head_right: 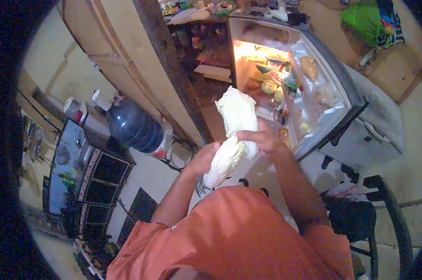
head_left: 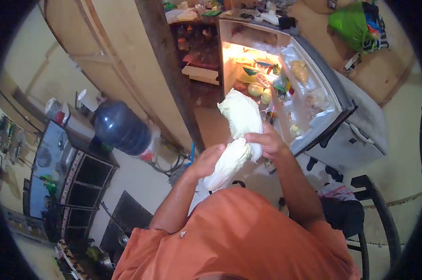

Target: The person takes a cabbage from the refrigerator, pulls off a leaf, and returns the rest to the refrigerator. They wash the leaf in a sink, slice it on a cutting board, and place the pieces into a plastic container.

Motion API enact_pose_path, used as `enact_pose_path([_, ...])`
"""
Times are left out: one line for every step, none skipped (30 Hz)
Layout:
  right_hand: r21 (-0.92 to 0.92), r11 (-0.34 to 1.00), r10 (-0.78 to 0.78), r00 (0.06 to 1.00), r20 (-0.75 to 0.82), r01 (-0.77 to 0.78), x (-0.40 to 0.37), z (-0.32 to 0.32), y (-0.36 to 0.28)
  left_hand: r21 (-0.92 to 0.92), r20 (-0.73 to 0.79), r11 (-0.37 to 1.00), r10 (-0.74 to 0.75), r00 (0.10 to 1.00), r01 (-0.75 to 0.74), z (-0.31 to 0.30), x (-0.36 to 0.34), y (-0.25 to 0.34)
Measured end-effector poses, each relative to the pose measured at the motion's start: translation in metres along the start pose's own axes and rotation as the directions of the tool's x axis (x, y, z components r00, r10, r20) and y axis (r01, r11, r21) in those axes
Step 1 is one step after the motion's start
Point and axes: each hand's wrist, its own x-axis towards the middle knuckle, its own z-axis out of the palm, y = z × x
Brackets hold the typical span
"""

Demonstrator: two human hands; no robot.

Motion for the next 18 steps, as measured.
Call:
enact_pose_path([-0.001,1.000,0.007,1.000,-0.002,-0.007,-0.001,0.003,0.001,0.017,-0.006,1.000,0.019,1.000,-0.019,0.000,-0.005,0.001])
enact_pose_path([-0.062,0.998,0.008,0.998,-0.057,-0.011,-0.003,0.004,0.002,0.035,-0.012,0.999,0.040,0.999,-0.040,0.000,-0.007,0.001])
enact_pose_path([-0.125,0.992,0.005,0.994,-0.111,-0.019,-0.004,0.006,0.001,0.029,-0.014,0.999,0.039,0.999,-0.039,0.000,-0.008,-0.001])
enact_pose_path([-0.125,0.992,0.011,0.994,-0.112,-0.025,-0.006,0.010,-0.002,0.101,-0.013,0.994,0.051,0.999,-0.050,-0.002,-0.007,-0.004])
enact_pose_path([-0.208,0.978,-0.003,0.990,-0.144,-0.027,-0.008,0.014,-0.006,0.173,-0.011,0.983,0.065,0.998,-0.062,-0.004,-0.007,-0.007])
enact_pose_path([-0.290,0.957,-0.022,0.985,-0.172,-0.029,-0.008,0.017,-0.008,0.171,-0.012,0.983,0.066,0.998,-0.063,-0.006,-0.010,-0.011])
enact_pose_path([-0.291,0.956,-0.021,0.985,-0.172,-0.030,-0.007,0.019,-0.007,0.110,-0.048,0.991,0.084,0.995,-0.078,-0.007,-0.014,-0.016])
enact_pose_path([-0.409,0.913,-0.066,0.985,-0.157,-0.004,-0.006,0.021,-0.006,0.050,-0.083,0.994,0.098,0.992,-0.094,-0.008,-0.017,-0.019])
enact_pose_path([-0.520,0.854,-0.109,0.984,-0.138,0.021,-0.005,0.023,-0.004,0.048,-0.082,0.994,0.099,0.992,-0.095,-0.008,-0.019,-0.016])
enact_pose_path([-0.521,0.853,-0.108,0.984,-0.139,0.020,-0.004,0.026,-0.003,0.073,-0.060,0.992,0.106,0.993,-0.102,-0.007,-0.021,-0.010])
enact_pose_path([-0.612,0.790,-0.080,0.986,-0.147,-0.027,-0.001,0.028,-0.002,0.098,-0.037,0.989,0.114,0.993,-0.110,-0.008,-0.022,-0.006])
enact_pose_path([-0.696,0.715,-0.053,0.986,-0.156,-0.071,0.001,0.031,-0.001,0.098,-0.038,0.989,0.118,0.992,-0.114,-0.008,-0.022,-0.008])
enact_pose_path([-0.700,0.711,-0.053,0.987,-0.149,-0.067,0.004,0.033,0.000,0.125,-0.063,0.985,0.131,0.989,-0.123,-0.008,-0.022,-0.009])
enact_pose_path([-0.694,0.717,-0.063,0.986,-0.153,-0.062,0.006,0.034,0.003,0.151,-0.091,0.980,0.144,0.985,-0.130,-0.009,-0.023,-0.011])
enact_pose_path([-0.689,0.722,-0.070,0.985,-0.156,-0.057,0.009,0.035,0.007,0.149,-0.100,0.980,0.150,0.984,-0.134,-0.009,-0.025,-0.011])
enact_pose_path([-0.780,0.625,-0.163,0.982,-0.095,0.028,0.014,0.029,0.014,0.196,-0.133,0.969,0.181,0.975,-0.153,-0.007,-0.027,-0.011])
enact_pose_path([-0.752,0.659,-0.135,0.985,-0.108,0.008,0.016,0.029,0.016,0.242,-0.165,0.956,0.211,0.963,-0.168,-0.006,-0.029,-0.011])
enact_pose_path([-0.782,0.622,-0.152,0.985,-0.080,0.033,0.018,0.035,0.012,0.236,-0.178,0.957,0.215,0.960,-0.171,-0.004,-0.031,-0.009])
